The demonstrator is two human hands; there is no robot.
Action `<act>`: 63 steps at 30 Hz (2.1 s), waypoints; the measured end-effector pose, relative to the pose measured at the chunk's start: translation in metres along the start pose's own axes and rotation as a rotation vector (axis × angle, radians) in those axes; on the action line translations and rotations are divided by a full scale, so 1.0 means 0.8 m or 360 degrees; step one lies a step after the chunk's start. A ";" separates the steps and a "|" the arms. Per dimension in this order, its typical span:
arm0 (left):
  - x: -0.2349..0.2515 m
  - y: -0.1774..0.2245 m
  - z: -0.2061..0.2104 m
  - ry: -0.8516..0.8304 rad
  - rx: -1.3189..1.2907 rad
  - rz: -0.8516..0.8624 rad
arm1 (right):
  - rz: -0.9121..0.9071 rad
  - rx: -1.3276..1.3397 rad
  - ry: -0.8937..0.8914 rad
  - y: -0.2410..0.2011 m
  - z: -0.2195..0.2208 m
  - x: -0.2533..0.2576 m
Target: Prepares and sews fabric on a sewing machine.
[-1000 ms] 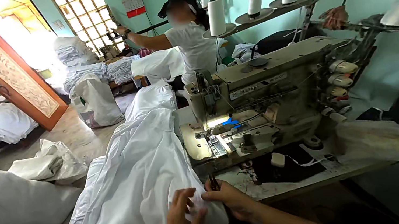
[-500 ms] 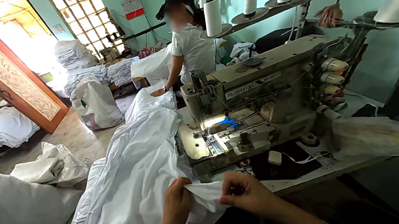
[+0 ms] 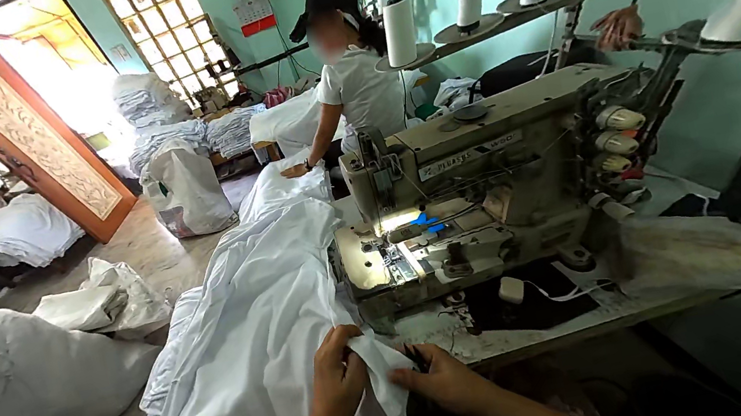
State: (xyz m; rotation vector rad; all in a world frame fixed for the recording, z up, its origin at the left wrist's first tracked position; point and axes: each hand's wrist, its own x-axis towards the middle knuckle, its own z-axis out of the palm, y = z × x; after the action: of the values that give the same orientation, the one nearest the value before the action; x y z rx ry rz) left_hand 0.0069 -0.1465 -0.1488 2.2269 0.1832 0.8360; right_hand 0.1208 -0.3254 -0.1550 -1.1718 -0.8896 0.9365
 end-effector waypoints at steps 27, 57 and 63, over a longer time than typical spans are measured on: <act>0.043 0.006 0.040 -0.0413 -0.0133 -0.0225 | -0.0005 -0.1598 0.0623 -0.028 -0.097 -0.026; 0.045 0.021 0.046 -0.0139 -0.0175 0.0136 | 0.0171 -0.0550 0.0134 0.025 -0.048 -0.015; -0.022 0.050 0.042 0.0416 0.0303 0.0438 | -0.0043 -0.0128 0.0133 -0.019 -0.043 -0.015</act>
State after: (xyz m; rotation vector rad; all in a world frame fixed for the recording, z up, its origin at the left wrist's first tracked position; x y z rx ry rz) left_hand 0.0091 -0.2012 -0.1476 2.3456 0.0825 1.3090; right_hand 0.1504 -0.3500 -0.1469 -1.2559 -0.8800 0.8302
